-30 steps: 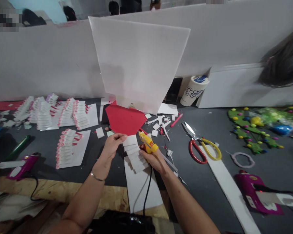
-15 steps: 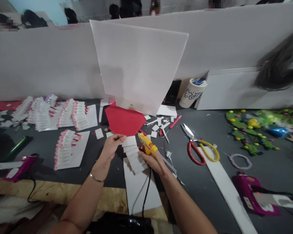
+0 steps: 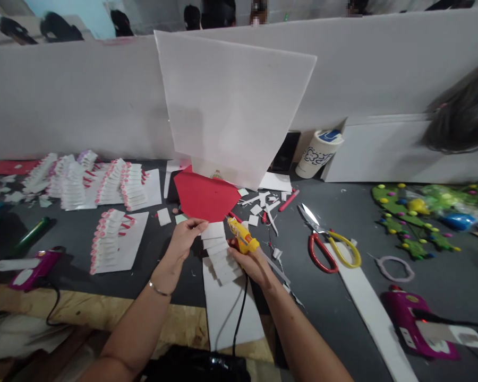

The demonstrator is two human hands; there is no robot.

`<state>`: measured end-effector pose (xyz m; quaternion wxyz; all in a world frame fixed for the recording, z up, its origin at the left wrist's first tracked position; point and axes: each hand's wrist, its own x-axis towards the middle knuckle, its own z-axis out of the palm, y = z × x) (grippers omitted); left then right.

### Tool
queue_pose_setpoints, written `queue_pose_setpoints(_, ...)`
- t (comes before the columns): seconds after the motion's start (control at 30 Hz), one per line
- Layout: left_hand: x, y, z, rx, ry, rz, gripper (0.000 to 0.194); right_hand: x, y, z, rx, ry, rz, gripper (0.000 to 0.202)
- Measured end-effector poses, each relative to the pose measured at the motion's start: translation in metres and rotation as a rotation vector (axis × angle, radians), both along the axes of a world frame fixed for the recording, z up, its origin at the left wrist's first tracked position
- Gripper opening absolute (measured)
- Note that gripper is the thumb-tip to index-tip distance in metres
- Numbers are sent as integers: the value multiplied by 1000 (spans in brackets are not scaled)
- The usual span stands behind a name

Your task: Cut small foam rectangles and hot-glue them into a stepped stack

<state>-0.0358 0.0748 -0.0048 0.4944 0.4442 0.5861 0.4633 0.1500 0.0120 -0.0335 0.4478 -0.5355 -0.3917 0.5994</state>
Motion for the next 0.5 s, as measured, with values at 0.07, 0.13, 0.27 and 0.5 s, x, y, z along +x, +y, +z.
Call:
queue_pose_setpoints(0.07, 0, 0, 0, -1, -10, -3, 22, 0, 0, 1, -15, 31, -18, 31)
queue_pose_setpoints(0.13, 1, 0, 0, -6, -18, -5, 22, 0, -1, 2, -2, 33, -25, 32)
queue_pose_setpoints(0.27, 0, -1, -1, -8, -17, -11, 25, 0, -1, 3, -20, 22, -10, 34)
queue_pose_setpoints(0.5, 0, -1, -2, -7, -30, -11, 22, 0, -1, 2, -29, 63, -37, 33)
